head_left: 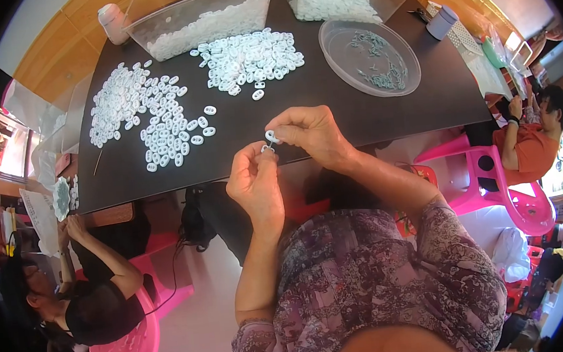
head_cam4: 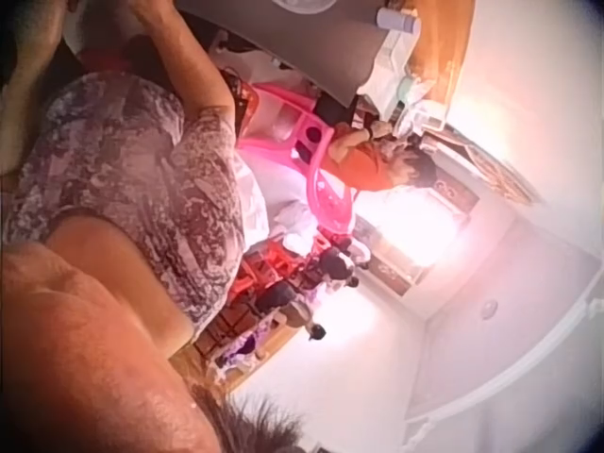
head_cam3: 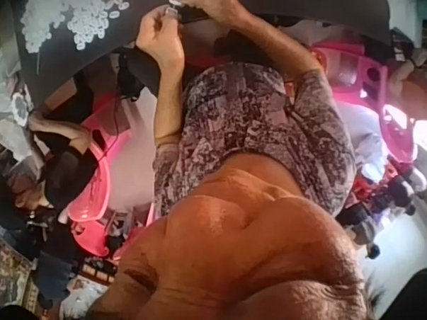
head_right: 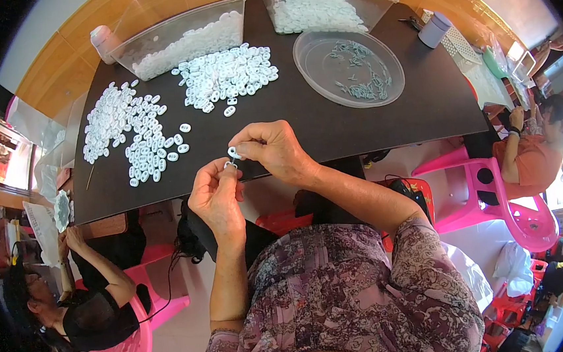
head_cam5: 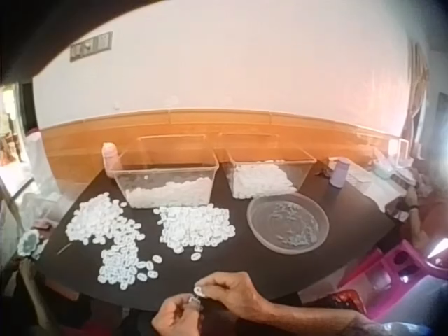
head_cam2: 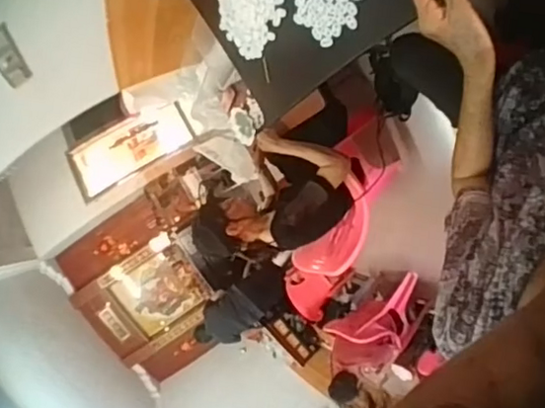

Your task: Manually assembling small blue plastic pins into white plastic holders on a workbench.

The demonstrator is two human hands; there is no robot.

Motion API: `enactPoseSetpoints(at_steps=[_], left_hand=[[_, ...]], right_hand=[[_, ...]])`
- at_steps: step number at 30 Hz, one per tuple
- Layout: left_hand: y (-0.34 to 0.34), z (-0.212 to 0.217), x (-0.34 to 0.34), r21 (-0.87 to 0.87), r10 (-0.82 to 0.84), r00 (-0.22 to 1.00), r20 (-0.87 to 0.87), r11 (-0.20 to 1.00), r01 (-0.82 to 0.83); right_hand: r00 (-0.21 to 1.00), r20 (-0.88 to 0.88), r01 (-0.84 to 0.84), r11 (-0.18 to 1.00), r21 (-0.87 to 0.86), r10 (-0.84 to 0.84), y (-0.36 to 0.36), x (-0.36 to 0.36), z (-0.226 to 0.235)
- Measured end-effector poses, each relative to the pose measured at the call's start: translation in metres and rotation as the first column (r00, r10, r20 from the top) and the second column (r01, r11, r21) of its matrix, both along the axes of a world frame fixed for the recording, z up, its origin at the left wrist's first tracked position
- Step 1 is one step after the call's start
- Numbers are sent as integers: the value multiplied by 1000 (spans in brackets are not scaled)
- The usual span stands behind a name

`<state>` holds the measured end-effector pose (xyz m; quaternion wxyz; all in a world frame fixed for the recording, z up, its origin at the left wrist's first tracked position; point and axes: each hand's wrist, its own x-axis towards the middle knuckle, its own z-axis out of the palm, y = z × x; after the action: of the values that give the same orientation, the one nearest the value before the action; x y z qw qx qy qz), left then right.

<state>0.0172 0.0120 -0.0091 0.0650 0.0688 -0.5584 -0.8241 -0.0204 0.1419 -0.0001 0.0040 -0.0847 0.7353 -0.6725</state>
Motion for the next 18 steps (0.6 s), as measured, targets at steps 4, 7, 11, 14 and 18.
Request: enactPoseSetpoints(at_steps=[4,7,11,14,18], left_hand=[[1,-1,0,-20,16,1000,-14,1000,-16],[2,-3,2,-39,26,999,-43,999,-28],[4,-8,0,-54,47,992,-117,997,-54],[4,-6,0,-42,52,987,-150,997,-58],[2,-4,2,-23,-46,993,-113,999,43]], right_hand=[[994,-110,30,995,90,-20,0,1,-4],[972,-235,78,971,227,-23,-4,8,4],[938,-347,113,949,296,-3,-5,11,2],[914,-405,147,928,343,5,-4,12,2],[912,-409,125,928,350,32,-2,10,1]])
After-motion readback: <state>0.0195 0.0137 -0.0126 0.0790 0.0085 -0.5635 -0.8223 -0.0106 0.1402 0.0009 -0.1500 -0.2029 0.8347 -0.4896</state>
